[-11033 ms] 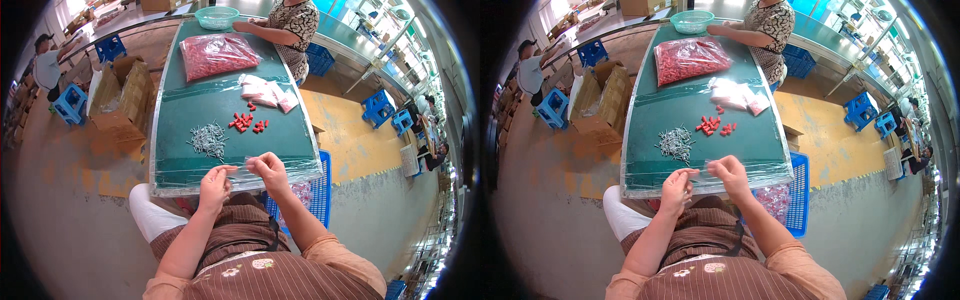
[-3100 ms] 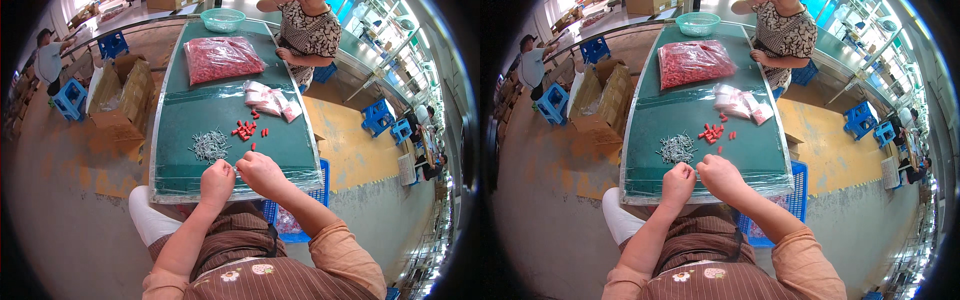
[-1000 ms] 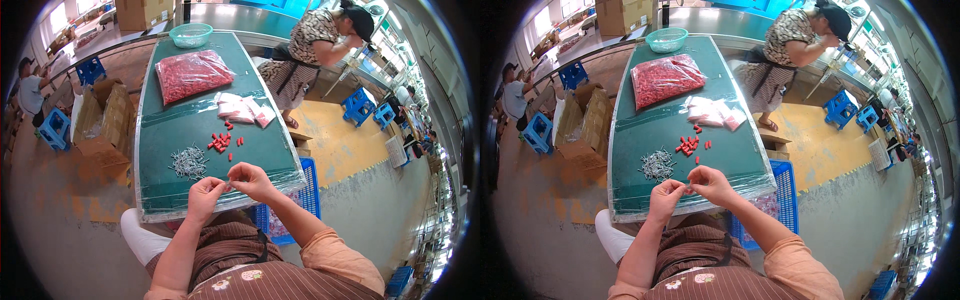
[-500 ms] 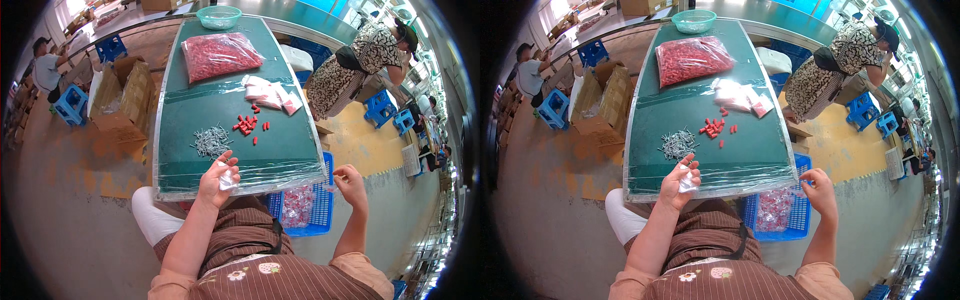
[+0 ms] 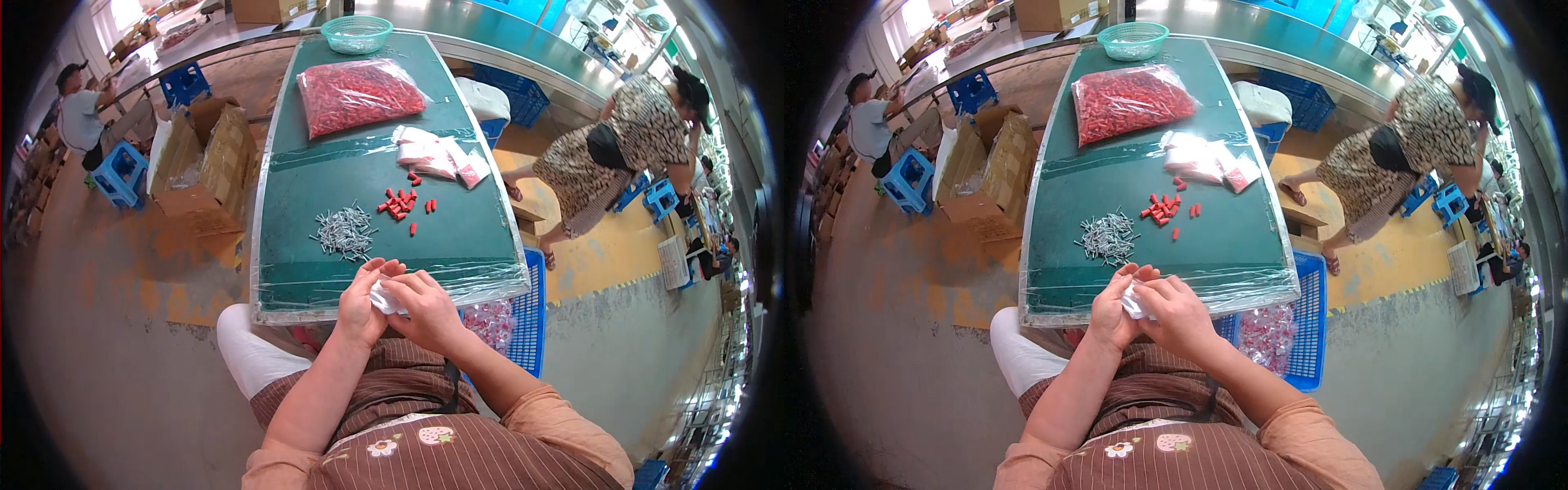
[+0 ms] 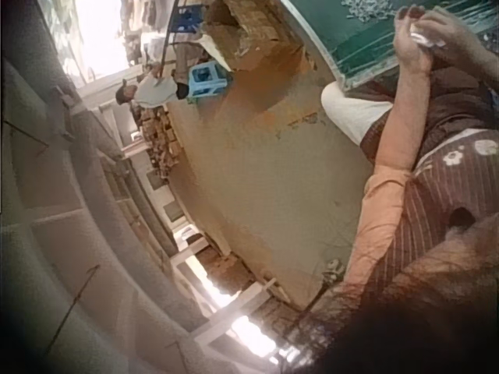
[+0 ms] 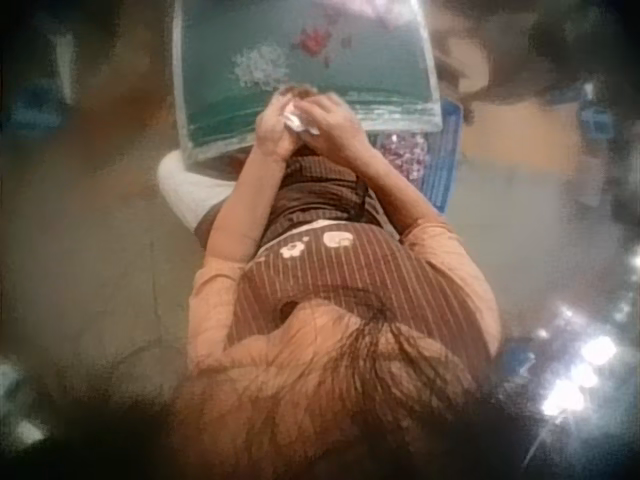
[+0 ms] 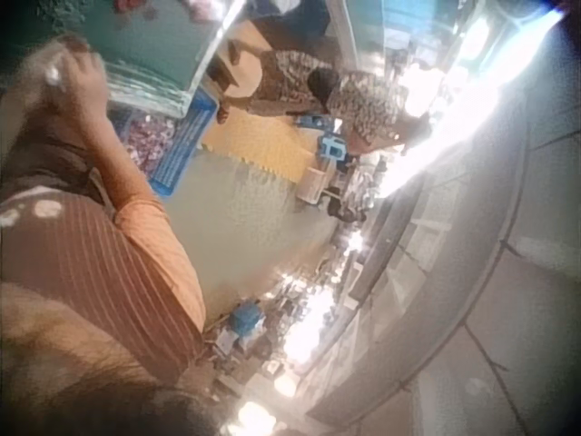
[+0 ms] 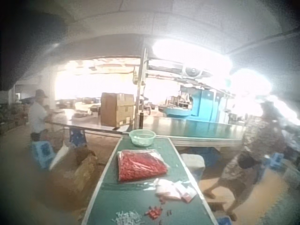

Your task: The person sorts small metal components and places them into small plastic bags by hand.

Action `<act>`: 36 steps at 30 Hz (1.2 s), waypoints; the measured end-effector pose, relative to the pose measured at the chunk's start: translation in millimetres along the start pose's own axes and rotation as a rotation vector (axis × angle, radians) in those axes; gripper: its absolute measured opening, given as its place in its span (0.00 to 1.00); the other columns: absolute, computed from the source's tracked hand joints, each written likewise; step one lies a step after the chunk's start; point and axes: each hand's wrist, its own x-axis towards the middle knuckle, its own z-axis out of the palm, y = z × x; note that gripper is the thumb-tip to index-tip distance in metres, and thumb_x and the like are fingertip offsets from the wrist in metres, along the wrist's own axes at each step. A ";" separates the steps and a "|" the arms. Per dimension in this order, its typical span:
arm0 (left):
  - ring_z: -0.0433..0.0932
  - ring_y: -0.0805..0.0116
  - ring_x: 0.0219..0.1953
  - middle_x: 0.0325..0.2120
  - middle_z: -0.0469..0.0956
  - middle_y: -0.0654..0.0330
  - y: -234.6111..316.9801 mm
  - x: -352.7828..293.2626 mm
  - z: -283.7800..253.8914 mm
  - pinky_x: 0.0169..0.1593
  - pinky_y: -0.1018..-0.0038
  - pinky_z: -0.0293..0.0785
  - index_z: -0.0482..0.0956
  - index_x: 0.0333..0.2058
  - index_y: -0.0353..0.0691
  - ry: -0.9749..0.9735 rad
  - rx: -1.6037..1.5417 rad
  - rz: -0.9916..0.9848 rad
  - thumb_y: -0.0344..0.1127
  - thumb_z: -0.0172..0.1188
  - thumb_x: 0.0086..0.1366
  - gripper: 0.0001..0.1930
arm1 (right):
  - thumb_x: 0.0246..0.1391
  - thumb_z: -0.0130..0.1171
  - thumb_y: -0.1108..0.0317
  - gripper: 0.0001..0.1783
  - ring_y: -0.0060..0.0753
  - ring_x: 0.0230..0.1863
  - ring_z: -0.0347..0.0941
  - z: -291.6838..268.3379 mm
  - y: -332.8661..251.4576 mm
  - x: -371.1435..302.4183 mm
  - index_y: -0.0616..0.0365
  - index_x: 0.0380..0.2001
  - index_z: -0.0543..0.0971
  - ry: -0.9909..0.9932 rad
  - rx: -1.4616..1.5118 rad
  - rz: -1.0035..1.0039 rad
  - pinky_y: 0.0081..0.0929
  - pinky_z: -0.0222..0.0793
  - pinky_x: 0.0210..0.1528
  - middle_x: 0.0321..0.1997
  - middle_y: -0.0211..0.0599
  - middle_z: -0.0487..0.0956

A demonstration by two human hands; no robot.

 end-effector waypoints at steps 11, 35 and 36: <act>0.69 0.62 0.51 0.47 0.71 0.55 4.3 -6.7 -3.1 0.57 0.63 0.63 0.66 0.49 0.38 -0.121 -0.060 -0.120 0.47 0.47 0.68 0.19 | 0.50 0.60 0.72 0.07 0.18 0.27 0.69 23.4 28.8 -4.1 0.61 0.33 0.80 0.098 0.887 0.611 0.18 0.63 0.30 0.26 0.27 0.76; 0.74 0.63 0.49 0.48 0.73 0.51 3.6 -6.1 -2.7 0.53 0.68 0.71 0.58 0.58 0.37 -0.082 0.437 0.223 0.29 0.43 0.69 0.20 | 0.55 0.55 0.72 0.15 0.23 0.34 0.72 29.8 21.8 -12.4 0.63 0.46 0.71 -0.053 1.701 0.982 0.20 0.68 0.35 0.37 0.31 0.76; 0.74 0.63 0.49 0.48 0.73 0.51 6.4 -5.4 -4.7 0.53 0.68 0.71 0.58 0.58 0.37 -0.076 0.441 0.222 0.29 0.43 0.69 0.20 | 0.55 0.56 0.71 0.15 0.22 0.34 0.71 27.5 22.2 -14.3 0.64 0.45 0.71 -0.093 1.665 1.004 0.19 0.67 0.35 0.36 0.32 0.76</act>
